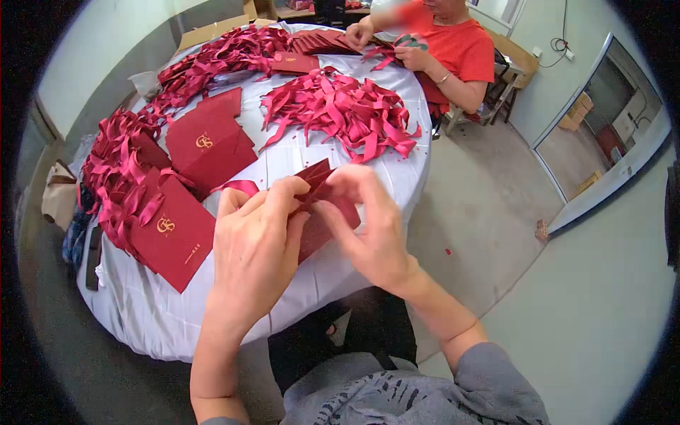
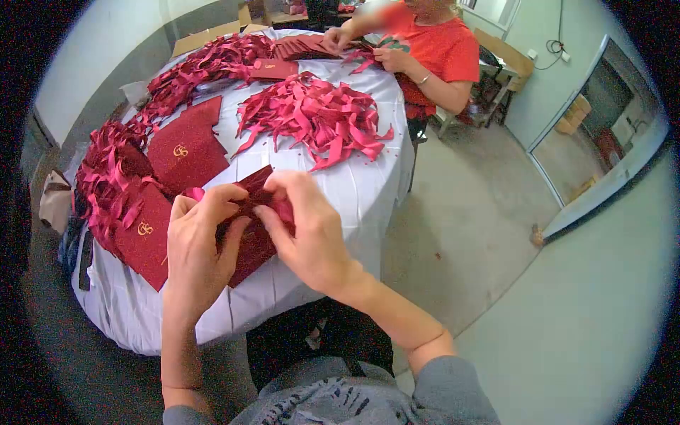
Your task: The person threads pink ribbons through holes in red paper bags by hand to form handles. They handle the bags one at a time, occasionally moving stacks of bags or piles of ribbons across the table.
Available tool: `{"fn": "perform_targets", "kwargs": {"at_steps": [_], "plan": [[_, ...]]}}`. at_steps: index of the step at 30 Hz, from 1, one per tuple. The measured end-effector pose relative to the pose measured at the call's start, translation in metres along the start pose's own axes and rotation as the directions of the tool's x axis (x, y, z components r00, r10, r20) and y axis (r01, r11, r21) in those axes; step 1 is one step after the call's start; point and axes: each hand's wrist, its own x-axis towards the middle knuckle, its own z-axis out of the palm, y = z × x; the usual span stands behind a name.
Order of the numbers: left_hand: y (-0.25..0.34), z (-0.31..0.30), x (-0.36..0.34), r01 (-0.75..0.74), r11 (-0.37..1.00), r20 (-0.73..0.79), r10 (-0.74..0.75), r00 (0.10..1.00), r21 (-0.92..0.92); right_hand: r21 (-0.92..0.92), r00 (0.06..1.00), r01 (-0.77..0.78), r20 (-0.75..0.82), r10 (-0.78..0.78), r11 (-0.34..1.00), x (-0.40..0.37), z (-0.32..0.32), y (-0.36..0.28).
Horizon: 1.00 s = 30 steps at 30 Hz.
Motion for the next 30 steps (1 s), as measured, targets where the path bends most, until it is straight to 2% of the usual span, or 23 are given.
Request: {"fn": "perform_targets", "kwargs": {"at_steps": [1, 2, 4, 6, 8, 10, 12, 13, 15, 16, 18, 19, 21, 22, 24, 27, 30], "plan": [[-0.001, -0.001, -0.001, 0.0, 1.0, 0.019, -0.001, 1.0, 0.007, -0.028, 0.995, 0.098, 0.035, -0.097, 0.995, 0.006, -0.006, -0.003], [-0.002, -0.002, -0.002, 0.001, 1.0, 0.039, -0.001, 0.999, 0.01, -0.028, 0.995, 0.095, 0.038, -0.094, 0.995, 0.01, -0.01, -0.001], [-0.001, -0.002, -0.004, 0.004, 1.0, 0.061, -0.004, 0.998, 0.008, -0.184, 0.954, 0.256, 0.208, -0.217, 0.949, 0.016, -0.019, 0.002], [0.002, -0.003, -0.003, -0.011, 1.0, 0.066, 0.009, 0.998, 0.023, -0.175, 0.943, 0.252, 0.263, -0.201, 0.952, 0.027, -0.027, -0.003], [0.002, -0.004, -0.004, -0.018, 1.0, 0.06, 0.017, 0.998, 0.0, -0.272, 0.865, 0.376, 0.445, -0.231, 0.886, 0.039, -0.034, -0.012], [0.0, -0.002, -0.004, -0.027, 1.0, 0.048, 0.027, 0.998, 0.003, -0.253, 0.853, 0.368, 0.475, -0.216, 0.895, 0.049, -0.036, -0.013], [0.0, -0.001, -0.004, -0.034, 0.999, 0.046, 0.034, 0.998, -0.004, -0.199, 0.741, 0.415, 0.64, -0.203, 0.888, 0.059, -0.041, -0.015], [-0.001, 0.001, -0.005, -0.058, 0.997, -0.001, 0.058, 0.998, -0.044, -0.2, 0.744, 0.413, 0.637, -0.202, 0.888, 0.065, -0.044, -0.014], [0.001, 0.001, -0.006, -0.058, 0.993, -0.064, 0.051, 0.997, -0.106, -0.009, 0.571, 0.24, 0.81, -0.133, 0.971, 0.079, -0.05, -0.011], [0.001, -0.001, -0.007, -0.064, 0.992, -0.061, 0.058, 0.996, -0.106, -0.01, 0.488, 0.146, 0.87, -0.063, 0.989, 0.087, -0.052, -0.011], [0.003, -0.004, -0.006, -0.083, 0.993, 0.021, 0.085, 0.996, -0.085, -0.044, 0.379, 0.087, 0.925, 0.008, 0.995, 0.102, -0.049, -0.009], [0.006, -0.006, -0.005, -0.089, 0.995, 0.041, 0.091, 0.995, -0.046, -0.163, 0.314, -0.001, 0.937, 0.155, 0.987, 0.109, -0.045, -0.016], [0.008, -0.005, -0.004, -0.113, 0.993, 0.034, 0.114, 0.993, -0.037, -0.157, 0.205, 0.059, 0.968, 0.142, 0.986, 0.116, -0.037, -0.012], [0.008, -0.004, -0.005, -0.101, 0.993, 0.025, 0.103, 0.994, -0.06, -0.071, 0.183, 0.099, 0.982, 0.052, 0.993, 0.119, -0.033, -0.008], [0.01, -0.003, -0.004, -0.116, 0.992, -0.008, 0.116, 0.993, -0.041, -0.164, 0.057, 0.086, 0.986, 0.16, 0.983, 0.128, -0.027, -0.011], [0.01, 0.0, -0.005, -0.078, 0.996, -0.01, 0.078, 0.997, -0.044, -0.214, 0.152, 0.041, 0.967, 0.205, 0.976, 0.126, -0.029, -0.021], [0.011, -0.002, -0.004, -0.084, 0.995, 0.02, 0.085, 0.996, -0.062, -0.2, 0.253, 0.024, 0.949, 0.188, 0.979, 0.116, -0.026, -0.012]]}}
